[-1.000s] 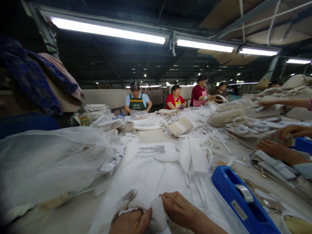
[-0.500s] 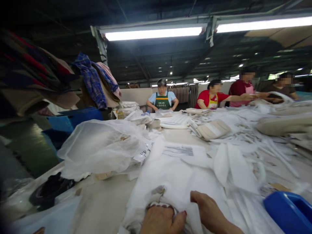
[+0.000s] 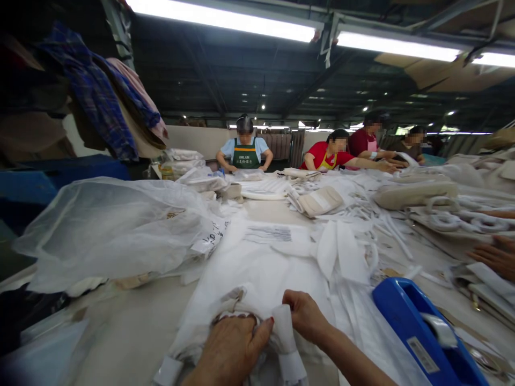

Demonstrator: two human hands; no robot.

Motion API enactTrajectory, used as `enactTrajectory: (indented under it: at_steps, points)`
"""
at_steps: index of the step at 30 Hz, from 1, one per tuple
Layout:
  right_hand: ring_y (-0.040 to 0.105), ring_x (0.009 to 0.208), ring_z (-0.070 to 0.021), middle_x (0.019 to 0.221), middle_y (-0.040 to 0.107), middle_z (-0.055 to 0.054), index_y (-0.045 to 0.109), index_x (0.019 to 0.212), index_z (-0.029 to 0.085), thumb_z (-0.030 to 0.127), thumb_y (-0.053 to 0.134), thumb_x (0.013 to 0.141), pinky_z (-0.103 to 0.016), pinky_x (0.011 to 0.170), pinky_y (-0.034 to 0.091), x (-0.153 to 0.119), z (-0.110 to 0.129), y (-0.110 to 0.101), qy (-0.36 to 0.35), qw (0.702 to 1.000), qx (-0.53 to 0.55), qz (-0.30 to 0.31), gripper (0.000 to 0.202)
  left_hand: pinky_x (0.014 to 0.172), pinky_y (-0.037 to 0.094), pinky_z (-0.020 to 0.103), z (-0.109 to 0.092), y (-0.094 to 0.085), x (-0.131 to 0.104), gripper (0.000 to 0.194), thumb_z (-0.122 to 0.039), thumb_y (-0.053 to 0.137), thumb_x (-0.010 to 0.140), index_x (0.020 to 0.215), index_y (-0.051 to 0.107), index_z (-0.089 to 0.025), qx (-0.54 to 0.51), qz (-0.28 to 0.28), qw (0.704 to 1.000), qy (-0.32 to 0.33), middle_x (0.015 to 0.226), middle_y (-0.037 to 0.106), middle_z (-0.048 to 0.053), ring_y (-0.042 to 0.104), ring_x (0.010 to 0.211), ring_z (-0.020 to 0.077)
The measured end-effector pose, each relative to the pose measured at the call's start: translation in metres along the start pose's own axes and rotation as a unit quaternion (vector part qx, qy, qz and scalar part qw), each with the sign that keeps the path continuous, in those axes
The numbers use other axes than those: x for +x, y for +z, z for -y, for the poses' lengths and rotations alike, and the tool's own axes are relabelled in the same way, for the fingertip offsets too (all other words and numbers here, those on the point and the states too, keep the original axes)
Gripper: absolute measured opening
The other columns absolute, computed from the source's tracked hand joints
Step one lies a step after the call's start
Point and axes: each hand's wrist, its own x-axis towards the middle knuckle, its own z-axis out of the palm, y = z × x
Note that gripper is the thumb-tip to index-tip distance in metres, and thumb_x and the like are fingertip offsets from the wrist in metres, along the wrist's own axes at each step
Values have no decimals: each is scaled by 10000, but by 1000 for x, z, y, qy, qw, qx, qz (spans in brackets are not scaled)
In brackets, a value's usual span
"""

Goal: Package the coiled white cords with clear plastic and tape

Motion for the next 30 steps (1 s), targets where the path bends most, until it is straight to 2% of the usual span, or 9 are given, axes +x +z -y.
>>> enactTrajectory:
  at_steps: [7, 16, 22, 25, 30]
  points:
    - [391, 503, -102, 490, 474, 30, 503, 534, 168, 353, 497, 632, -229, 495, 323, 2, -11, 1, -6, 997, 54, 48, 209, 797, 493, 458, 2, 2, -1, 569, -458, 176, 929, 908, 661, -161, 35, 18, 999, 27, 875, 692, 124, 646, 857, 272]
    - [450, 578, -131, 593, 557, -15, 578, 619, 158, 332, 467, 660, -241, 532, 364, -1, -15, 2, -31, 999, 37, 24, 210, 772, 498, 435, 1, -3, -4, 573, -464, 188, 930, 839, 665, -159, 14, 9, 1000, 21, 808, 693, 119, 657, 815, 263]
    - [493, 624, -153, 629, 570, -30, 555, 648, 167, 437, 407, 770, -264, 570, 383, 5, -8, 0, -33, 999, 3, -18, 331, 745, 502, 451, 3, -4, -2, 570, -435, 152, 938, 907, 649, -158, 44, 11, 997, 70, 847, 691, 128, 654, 819, 278]
    - [514, 621, -154, 623, 583, -30, 564, 645, 166, 404, 430, 764, -261, 575, 381, 4, -9, 1, -39, 999, -19, -5, 298, 737, 501, 460, 3, -5, -2, 568, -423, 143, 940, 940, 644, -155, 53, 24, 995, 82, 840, 689, 128, 653, 809, 284]
    - [532, 602, -149, 637, 612, -38, 586, 709, 153, 250, 441, 742, -242, 558, 386, -7, -14, 4, -58, 996, -70, -5, 178, 758, 497, 437, 3, -2, -2, 590, -475, 187, 927, 840, 664, -139, 17, 11, 999, 26, 805, 687, 135, 652, 795, 269]
